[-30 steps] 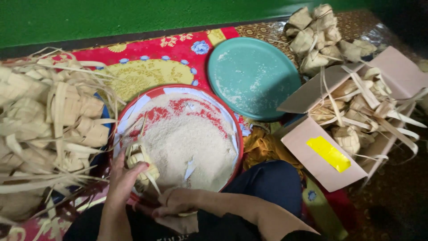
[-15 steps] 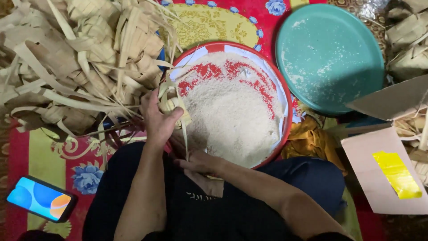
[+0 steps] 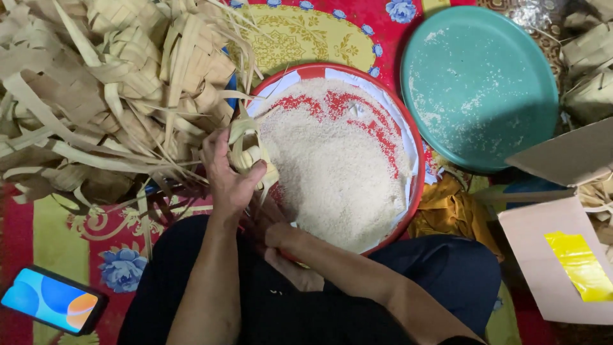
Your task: Filling woven palm leaf pouches (ketupat) with raw rice in preparation for cooking.
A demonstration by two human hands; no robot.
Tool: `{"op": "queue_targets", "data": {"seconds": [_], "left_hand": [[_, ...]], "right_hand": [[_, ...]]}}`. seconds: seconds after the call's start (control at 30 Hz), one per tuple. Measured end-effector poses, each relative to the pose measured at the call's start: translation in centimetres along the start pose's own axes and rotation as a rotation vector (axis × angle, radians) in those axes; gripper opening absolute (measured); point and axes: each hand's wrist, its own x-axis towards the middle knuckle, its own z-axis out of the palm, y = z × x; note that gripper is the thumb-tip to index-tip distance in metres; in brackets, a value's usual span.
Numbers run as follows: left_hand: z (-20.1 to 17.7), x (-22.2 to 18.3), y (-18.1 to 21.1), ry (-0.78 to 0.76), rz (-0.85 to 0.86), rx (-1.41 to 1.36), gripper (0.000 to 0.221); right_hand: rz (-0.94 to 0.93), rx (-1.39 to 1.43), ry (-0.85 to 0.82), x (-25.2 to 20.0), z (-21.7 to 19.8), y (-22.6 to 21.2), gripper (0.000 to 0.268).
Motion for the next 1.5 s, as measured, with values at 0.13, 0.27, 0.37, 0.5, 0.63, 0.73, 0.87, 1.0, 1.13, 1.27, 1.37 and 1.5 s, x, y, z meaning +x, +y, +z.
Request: {"op": "queue_targets", "data": {"seconds": [0.13, 0.27, 0.37, 0.5, 0.63, 0.73, 0.87, 1.0, 1.13, 1.27, 1.37, 1.5], "left_hand": [[-0.1, -0.3, -1.5, 0.022, 0.145, 0.127, 0.079], [-0.1, -0.1, -2.7, 0.060, 0.186, 0.151, 0.084], [0.0, -0.3, -1.6, 0.044, 0.128, 0.108, 0.080], [0.6, -0.8, -1.1, -0.033, 0.094, 0.112, 0.080], [1.6, -1.2, -2.1, -0.082, 0.119, 0.161, 0.083], [2.0, -2.3, -0.8, -0.144, 0.072, 0.167, 0.079], [1.6, -3.9, 1.7, -0.236, -0.064, 0.116, 0.077], [2.6, -4.3, -0.4, -0.330, -0.077, 0.186, 0.089], [4.3, -5.1, 0.5, -0.505, -0.142, 0.140, 0.094], [6.3, -5.0, 1.4, -0.567, -0.186, 0.205, 0.105], [7.1, -5.5, 2.5, -0.571, -0.256, 0.288, 0.112], [7.9, -6.7, 0.6, -0.686, -0.099, 0.405, 0.088]], "right_hand": [[-0.131, -0.428, 0.189, 9.3, -6.4, 4.0, 0.060], [-0.172, -0.964, 0.550, 18.2, -24.7, -7.7, 0.048], [0.611, 0.275, 0.165, 17.1, -28.1, -7.4, 0.092], [0.535, 0.583, 0.387, 11.2, -30.9, -10.1, 0.080], [0.426, 0.406, -0.410, 4.6, -33.2, -15.8, 0.105], [0.176, 0.178, -0.550, 1.2, -30.1, -9.4, 0.066], [0.317, 0.235, -0.399, 4.7, -34.7, -8.4, 0.088], [0.553, 0.713, 0.028, 6.5, -40.5, -8.9, 0.066], [0.546, 0.485, 0.135, 4.5, -45.9, -0.4, 0.045], [1.055, 0.435, 0.480, 3.6, -45.7, 1.8, 0.058], [0.986, 0.112, 0.070, 5.6, -43.4, -3.4, 0.085], [0.951, 0.156, 0.001, 6.6, -39.4, -2.0, 0.090]]}}
